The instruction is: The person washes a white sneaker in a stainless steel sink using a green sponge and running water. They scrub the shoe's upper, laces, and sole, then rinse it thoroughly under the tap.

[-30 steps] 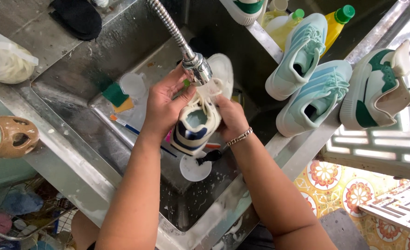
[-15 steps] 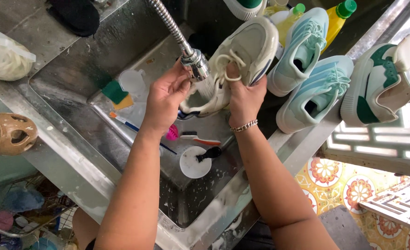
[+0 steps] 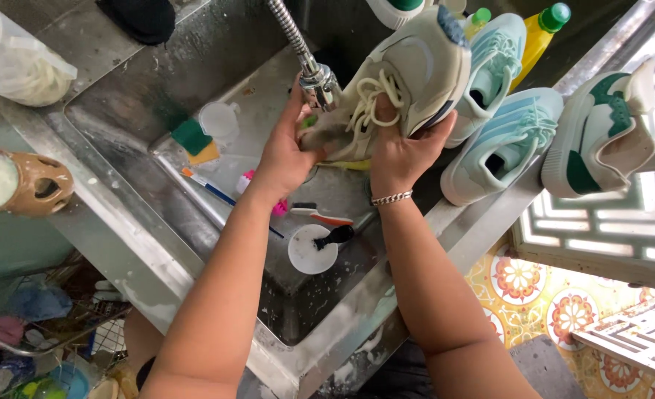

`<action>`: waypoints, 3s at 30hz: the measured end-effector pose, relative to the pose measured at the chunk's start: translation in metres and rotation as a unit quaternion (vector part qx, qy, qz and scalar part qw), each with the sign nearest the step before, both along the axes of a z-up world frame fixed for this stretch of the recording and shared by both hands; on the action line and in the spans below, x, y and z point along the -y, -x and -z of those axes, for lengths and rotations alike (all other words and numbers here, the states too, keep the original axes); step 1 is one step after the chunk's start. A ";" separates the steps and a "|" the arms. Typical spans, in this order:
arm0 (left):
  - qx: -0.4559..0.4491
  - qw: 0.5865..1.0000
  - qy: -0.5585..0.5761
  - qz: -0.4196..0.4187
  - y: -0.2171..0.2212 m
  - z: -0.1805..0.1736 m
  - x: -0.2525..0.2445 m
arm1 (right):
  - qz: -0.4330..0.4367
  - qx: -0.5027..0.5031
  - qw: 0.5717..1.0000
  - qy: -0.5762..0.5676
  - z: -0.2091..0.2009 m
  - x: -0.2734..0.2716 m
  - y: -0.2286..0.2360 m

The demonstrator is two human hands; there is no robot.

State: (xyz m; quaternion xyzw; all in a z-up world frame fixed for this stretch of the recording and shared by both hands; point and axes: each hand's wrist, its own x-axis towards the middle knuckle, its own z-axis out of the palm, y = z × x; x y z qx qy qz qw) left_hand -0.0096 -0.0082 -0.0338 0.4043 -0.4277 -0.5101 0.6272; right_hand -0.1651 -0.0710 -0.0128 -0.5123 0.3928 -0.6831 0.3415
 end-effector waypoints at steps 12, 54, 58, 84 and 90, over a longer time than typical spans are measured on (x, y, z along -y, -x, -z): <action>-0.204 0.969 -0.130 -0.053 0.028 0.087 0.008 | -0.047 -0.047 0.971 0.228 0.017 -0.023 0.006; 0.151 0.864 -0.067 -0.477 -0.002 0.076 -0.113 | -0.666 0.199 0.561 -0.450 0.001 -0.118 0.090; 0.183 0.842 -0.026 -0.507 0.005 0.054 -0.113 | -0.674 0.215 0.534 -0.464 -0.009 -0.120 0.091; 0.299 0.903 -0.105 -0.289 -0.008 -0.027 -0.143 | -0.466 0.386 0.573 -0.553 0.032 -0.075 0.049; 0.594 0.737 -0.189 -0.260 -0.043 -0.086 -0.203 | -0.434 0.400 0.596 -0.545 0.025 -0.072 0.038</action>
